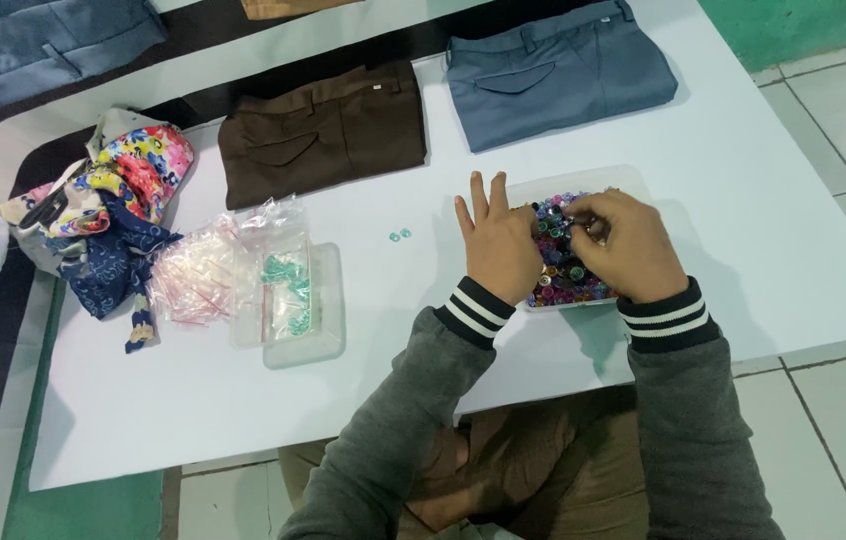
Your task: Sorting small colorful buttons from a large bin into smaller plastic bags and containers on a work table.
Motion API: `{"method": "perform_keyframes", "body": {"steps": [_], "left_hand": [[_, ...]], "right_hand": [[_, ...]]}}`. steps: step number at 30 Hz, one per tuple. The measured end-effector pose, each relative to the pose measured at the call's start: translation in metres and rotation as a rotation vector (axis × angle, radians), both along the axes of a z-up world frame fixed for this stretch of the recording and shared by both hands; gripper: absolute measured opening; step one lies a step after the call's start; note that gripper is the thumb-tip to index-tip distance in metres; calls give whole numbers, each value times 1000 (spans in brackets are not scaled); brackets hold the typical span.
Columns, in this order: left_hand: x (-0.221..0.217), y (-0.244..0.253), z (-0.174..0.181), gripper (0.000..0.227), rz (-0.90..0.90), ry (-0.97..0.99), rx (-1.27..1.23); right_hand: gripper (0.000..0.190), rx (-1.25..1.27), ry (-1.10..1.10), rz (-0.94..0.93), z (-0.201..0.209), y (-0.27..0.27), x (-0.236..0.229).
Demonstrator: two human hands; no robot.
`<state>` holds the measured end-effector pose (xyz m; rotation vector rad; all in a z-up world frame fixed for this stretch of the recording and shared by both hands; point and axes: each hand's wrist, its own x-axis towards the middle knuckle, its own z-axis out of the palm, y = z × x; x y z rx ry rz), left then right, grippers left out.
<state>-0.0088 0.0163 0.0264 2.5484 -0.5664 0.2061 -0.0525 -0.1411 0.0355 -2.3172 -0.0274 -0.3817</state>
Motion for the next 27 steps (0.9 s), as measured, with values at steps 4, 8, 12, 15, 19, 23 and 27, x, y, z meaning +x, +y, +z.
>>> {"method": "perform_keyframes", "body": {"steps": [4, 8, 12, 15, 19, 23, 27], "left_hand": [[-1, 0, -1, 21, 19, 2, -14], [-1, -1, -6, 24, 26, -23, -4], [2, 1, -16, 26, 11, -26, -4], [3, -1, -19, 26, 20, -31, -1], [2, -1, -16, 25, 24, -57, 4], [-2, -3, -6, 23, 29, -103, 32], [-2, -8, 0, 20, 12, -154, 79]], "right_hand": [[30, -55, 59, 37, -4, -1, 3], [35, -273, 202, 63, -19, -3, 10], [29, -409, 211, 77, -30, -6, 15], [24, -460, 181, 27, -34, -9, 15], [19, -490, 201, -76, -42, -13, 19], [13, -476, 140, -187, -46, -16, 16], [18, -461, 82, -230, -31, -12, 9]]}}
